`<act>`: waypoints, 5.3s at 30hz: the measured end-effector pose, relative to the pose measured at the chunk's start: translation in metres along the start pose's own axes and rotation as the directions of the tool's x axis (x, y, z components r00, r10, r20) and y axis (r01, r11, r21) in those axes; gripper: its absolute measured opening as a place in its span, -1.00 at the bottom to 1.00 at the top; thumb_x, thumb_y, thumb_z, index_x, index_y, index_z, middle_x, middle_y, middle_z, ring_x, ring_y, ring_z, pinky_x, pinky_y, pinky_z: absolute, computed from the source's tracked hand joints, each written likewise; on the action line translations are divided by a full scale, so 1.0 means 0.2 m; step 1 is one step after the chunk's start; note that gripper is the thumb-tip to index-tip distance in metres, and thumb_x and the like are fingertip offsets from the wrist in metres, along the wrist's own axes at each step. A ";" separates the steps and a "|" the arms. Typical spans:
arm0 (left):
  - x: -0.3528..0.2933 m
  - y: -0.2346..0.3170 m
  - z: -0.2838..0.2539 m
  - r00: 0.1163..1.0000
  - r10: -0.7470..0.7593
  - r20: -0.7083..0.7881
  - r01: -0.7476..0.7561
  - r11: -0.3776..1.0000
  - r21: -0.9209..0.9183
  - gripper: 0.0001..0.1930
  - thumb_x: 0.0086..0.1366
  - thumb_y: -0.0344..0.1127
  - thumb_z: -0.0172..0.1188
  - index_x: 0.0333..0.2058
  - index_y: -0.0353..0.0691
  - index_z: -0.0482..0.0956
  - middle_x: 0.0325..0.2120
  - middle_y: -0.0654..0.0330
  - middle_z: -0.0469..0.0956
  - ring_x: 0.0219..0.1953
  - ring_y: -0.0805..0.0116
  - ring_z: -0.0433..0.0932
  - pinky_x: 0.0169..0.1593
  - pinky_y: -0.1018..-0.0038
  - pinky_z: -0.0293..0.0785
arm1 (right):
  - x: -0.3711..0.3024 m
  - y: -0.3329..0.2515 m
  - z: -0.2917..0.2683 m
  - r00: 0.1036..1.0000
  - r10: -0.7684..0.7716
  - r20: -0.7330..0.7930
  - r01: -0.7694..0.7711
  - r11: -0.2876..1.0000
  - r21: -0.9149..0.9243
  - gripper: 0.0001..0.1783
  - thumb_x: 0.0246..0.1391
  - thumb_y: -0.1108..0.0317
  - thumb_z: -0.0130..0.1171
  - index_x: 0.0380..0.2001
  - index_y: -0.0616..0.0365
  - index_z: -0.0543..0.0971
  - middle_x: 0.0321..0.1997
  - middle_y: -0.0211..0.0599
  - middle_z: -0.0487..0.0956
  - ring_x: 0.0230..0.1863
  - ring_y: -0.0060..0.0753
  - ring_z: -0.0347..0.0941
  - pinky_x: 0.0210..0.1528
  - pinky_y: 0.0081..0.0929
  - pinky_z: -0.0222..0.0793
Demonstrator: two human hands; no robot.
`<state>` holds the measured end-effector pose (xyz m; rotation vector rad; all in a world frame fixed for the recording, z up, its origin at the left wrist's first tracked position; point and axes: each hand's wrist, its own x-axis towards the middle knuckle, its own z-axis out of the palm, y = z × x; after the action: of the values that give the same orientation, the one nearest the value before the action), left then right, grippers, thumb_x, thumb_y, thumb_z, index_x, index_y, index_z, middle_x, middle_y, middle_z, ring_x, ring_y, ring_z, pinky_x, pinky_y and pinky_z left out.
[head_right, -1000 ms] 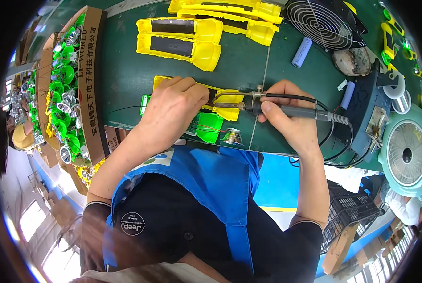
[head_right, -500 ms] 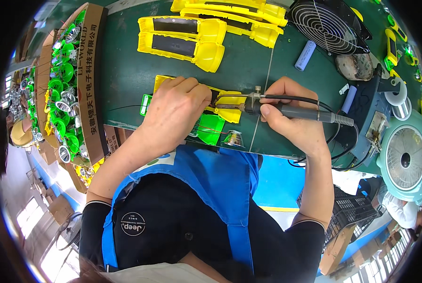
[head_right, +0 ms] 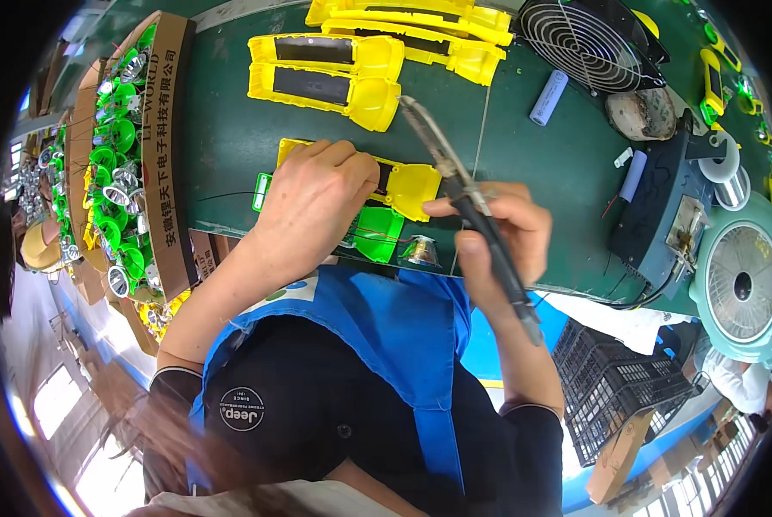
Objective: Assembling portable solar-powered flashlights at a factory workstation, involving soldering components onto a circuit board and fitting them into the casing.
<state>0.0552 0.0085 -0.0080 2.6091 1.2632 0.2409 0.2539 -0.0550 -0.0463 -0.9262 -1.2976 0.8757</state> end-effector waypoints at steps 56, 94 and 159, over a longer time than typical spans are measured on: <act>-0.25 -0.15 -0.09 0.986 0.161 -0.053 -0.169 0.956 -0.240 -0.84 -0.02 -0.43 0.27 -0.50 -0.10 0.45 -0.49 0.30 0.38 -0.31 0.28 0.41 -0.11 0.30 0.23 | 0.05 -0.13 -0.06 0.776 0.589 0.224 -0.600 0.799 -0.022 -0.78 -0.02 0.38 0.23 -0.38 0.29 0.46 -0.50 -0.29 0.54 -0.51 -0.56 0.51 -0.41 -0.63 0.44; -0.05 -0.30 -0.11 0.999 0.047 -0.015 -0.048 0.997 -0.065 -0.72 -0.13 -0.34 0.40 -0.38 -0.11 0.55 -0.29 0.25 0.41 -0.15 0.21 0.39 -0.05 0.31 0.22 | 0.37 0.10 0.15 0.965 -0.073 0.251 0.093 0.993 -0.066 -0.61 0.12 0.48 0.18 -0.02 0.17 0.28 -0.20 -0.16 0.58 -0.15 -0.30 0.59 -0.07 -0.44 0.46; -0.94 -0.84 -1.07 0.814 -0.212 -0.540 0.202 0.976 -0.080 -0.77 0.17 -0.52 0.19 -0.17 -0.36 0.49 -0.23 0.19 0.54 -0.15 0.44 0.52 -0.04 0.47 0.45 | 0.21 0.12 0.01 0.974 -0.227 0.018 0.220 0.916 -0.334 -0.57 0.19 0.20 0.14 0.01 0.17 0.29 -0.19 -0.11 0.52 -0.15 -0.29 0.48 0.04 -0.34 0.33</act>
<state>-0.2395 -0.0102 0.1428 2.4334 1.6907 1.0127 0.2544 -0.0064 -0.0527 -1.0209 -1.5294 0.4717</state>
